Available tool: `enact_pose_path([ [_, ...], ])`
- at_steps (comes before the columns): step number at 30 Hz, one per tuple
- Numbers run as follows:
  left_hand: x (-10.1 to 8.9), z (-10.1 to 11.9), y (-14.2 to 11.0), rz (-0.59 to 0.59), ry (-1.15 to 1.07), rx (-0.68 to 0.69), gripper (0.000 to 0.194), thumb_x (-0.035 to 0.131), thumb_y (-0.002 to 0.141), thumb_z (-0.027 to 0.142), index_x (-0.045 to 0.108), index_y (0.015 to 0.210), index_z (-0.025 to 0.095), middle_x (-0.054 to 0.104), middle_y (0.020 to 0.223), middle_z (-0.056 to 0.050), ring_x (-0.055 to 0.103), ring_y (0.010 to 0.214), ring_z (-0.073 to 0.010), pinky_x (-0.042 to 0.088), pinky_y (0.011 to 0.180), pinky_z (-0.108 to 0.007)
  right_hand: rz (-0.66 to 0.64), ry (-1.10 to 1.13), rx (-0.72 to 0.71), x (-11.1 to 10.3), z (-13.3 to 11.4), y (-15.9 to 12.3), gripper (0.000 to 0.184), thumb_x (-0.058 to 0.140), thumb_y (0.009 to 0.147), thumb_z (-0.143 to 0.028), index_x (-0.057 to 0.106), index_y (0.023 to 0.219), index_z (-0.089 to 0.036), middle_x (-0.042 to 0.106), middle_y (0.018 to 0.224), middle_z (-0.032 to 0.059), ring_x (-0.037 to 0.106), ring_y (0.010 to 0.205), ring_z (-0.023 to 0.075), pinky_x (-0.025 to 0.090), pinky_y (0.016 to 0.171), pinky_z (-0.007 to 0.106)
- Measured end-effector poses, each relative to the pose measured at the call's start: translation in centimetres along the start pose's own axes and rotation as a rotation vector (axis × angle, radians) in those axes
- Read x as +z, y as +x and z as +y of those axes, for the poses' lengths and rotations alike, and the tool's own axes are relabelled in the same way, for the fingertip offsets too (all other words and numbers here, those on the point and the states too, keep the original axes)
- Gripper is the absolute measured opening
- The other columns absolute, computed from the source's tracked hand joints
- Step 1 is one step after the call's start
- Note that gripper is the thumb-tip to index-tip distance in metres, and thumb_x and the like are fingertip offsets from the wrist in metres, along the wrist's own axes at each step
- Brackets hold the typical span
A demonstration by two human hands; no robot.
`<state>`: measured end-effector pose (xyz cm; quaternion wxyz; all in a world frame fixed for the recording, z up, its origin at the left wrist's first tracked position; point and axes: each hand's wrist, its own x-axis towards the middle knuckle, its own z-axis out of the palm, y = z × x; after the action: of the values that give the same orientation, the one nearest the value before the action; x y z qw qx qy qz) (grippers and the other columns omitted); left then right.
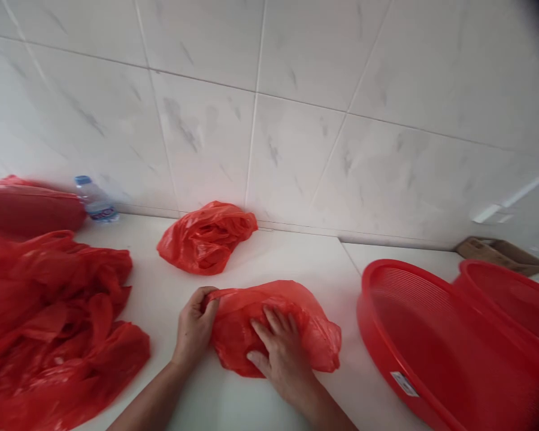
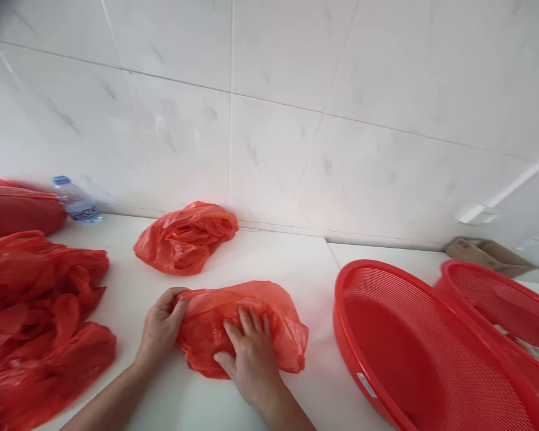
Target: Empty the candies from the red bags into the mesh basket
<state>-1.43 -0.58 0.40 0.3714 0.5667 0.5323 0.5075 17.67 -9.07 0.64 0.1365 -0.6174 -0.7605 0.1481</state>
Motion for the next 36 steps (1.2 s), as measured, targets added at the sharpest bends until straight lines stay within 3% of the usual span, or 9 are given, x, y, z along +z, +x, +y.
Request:
enact_pose_path([
  [5, -0.1, 1.3, -2.5, 0.144, 0.514, 0.822, 0.036, 0.065, 0.075, 0.019, 0.059, 0.11, 0.024, 0.055, 0.123, -0.01, 0.05, 0.115, -0.0291, 0.037, 0.1, -0.046, 0.006, 0.005, 0.03, 0.2, -0.1, -0.1, 0.059, 0.051, 0.086, -0.05, 0.038, 0.14, -0.031, 0.027, 0.152, 0.0057, 0.02, 0.139, 0.0287, 0.012, 0.112, 0.052],
  [8, 0.8, 2.7, -4.9, -0.179, 0.558, 1.094, 0.035, 0.06, 0.081, 0.014, 0.059, 0.113, 0.026, 0.061, 0.118, -0.008, 0.055, 0.11, -0.0246, 0.042, 0.097, -0.041, -0.011, -0.007, 0.043, 1.0, 0.3, 0.2, 0.055, 0.052, 0.085, -0.046, 0.042, 0.138, -0.031, 0.028, 0.151, 0.0063, 0.019, 0.14, 0.0296, 0.012, 0.112, 0.054],
  [11, 2.0, 3.2, -5.6, -0.474, 0.622, 0.937, 0.025, 0.051, 0.086, 0.016, 0.061, 0.109, 0.022, 0.064, 0.111, -0.009, 0.06, 0.1, -0.0225, 0.049, 0.088, -0.038, -0.002, -0.004, 0.035, 1.5, 0.5, 0.4, 0.055, 0.055, 0.083, -0.038, 0.044, 0.136, -0.031, 0.03, 0.15, 0.0057, 0.021, 0.139, 0.029, 0.012, 0.112, 0.052],
  [15, 2.5, 2.5, -4.5, -0.523, 0.8, 0.614, 0.038, 0.058, 0.083, 0.031, 0.057, 0.119, 0.02, 0.062, 0.12, -0.013, 0.057, 0.109, -0.031, 0.044, 0.093, -0.05, 0.062, 0.017, 0.011, 1.1, 0.3, 0.2, 0.054, 0.049, 0.085, -0.029, 0.042, 0.138, -0.026, 0.037, 0.147, 0.006, 0.025, 0.138, 0.0275, 0.012, 0.113, 0.05],
  [20, 2.0, 1.0, -4.1, -0.595, 0.857, 0.423, 0.056, 0.05, 0.086, 0.045, 0.046, 0.134, 0.019, 0.054, 0.133, -0.016, 0.049, 0.121, -0.0364, 0.035, 0.098, -0.058, 0.126, 0.044, -0.011, 0.5, -0.3, 0.1, 0.054, 0.054, 0.078, -0.023, 0.05, 0.132, -0.027, 0.039, 0.145, 0.0031, 0.033, 0.133, 0.0282, 0.018, 0.112, 0.05],
  [25, 1.8, 0.5, -4.2, -0.605, 0.844, 0.384, 0.062, 0.051, 0.084, 0.05, 0.043, 0.137, 0.019, 0.048, 0.138, -0.016, 0.043, 0.126, -0.0376, 0.031, 0.1, -0.06, 0.297, 0.136, -0.002, 0.2, 0.0, 0.0, 0.041, 0.045, 0.079, -0.013, 0.063, 0.114, -0.024, 0.055, 0.129, 0.0046, 0.049, 0.12, 0.0213, 0.038, 0.104, 0.039],
  [29, 1.5, 1.4, -3.9, -0.529, 0.846, 0.519, 0.047, 0.056, 0.084, 0.03, 0.05, 0.129, 0.022, 0.054, 0.133, -0.013, 0.049, 0.119, -0.0339, 0.036, 0.097, -0.054, 0.514, 0.186, 0.089, -0.5, 1.2, -0.2, 0.033, 0.036, 0.087, -0.016, 0.064, 0.105, -0.021, 0.062, 0.113, 0.0075, 0.059, 0.104, 0.0178, 0.049, 0.09, 0.031],
  [32, 1.5, 2.6, -4.0, -0.531, 0.824, 0.657, 0.031, 0.045, 0.088, 0.016, 0.059, 0.115, 0.022, 0.062, 0.117, -0.009, 0.056, 0.105, -0.027, 0.042, 0.088, -0.045, 0.464, 0.15, 0.193, -0.9, 2.3, -0.1, 0.03, 0.038, 0.088, -0.022, 0.063, 0.105, -0.022, 0.064, 0.106, 0.0061, 0.063, 0.094, 0.0184, 0.052, 0.079, 0.03],
  [36, 1.6, 3.5, -4.3, -0.625, 0.858, 0.614, 0.025, 0.044, 0.085, 0.012, 0.065, 0.092, 0.023, 0.065, 0.098, -0.005, 0.058, 0.088, -0.0233, 0.044, 0.078, -0.039, 0.27, 0.109, 0.266, -1.5, 2.7, -0.1, 0.025, 0.044, 0.085, -0.026, 0.064, 0.1, -0.024, 0.067, 0.092, 0.0038, 0.064, 0.08, 0.0183, 0.049, 0.066, 0.028],
])
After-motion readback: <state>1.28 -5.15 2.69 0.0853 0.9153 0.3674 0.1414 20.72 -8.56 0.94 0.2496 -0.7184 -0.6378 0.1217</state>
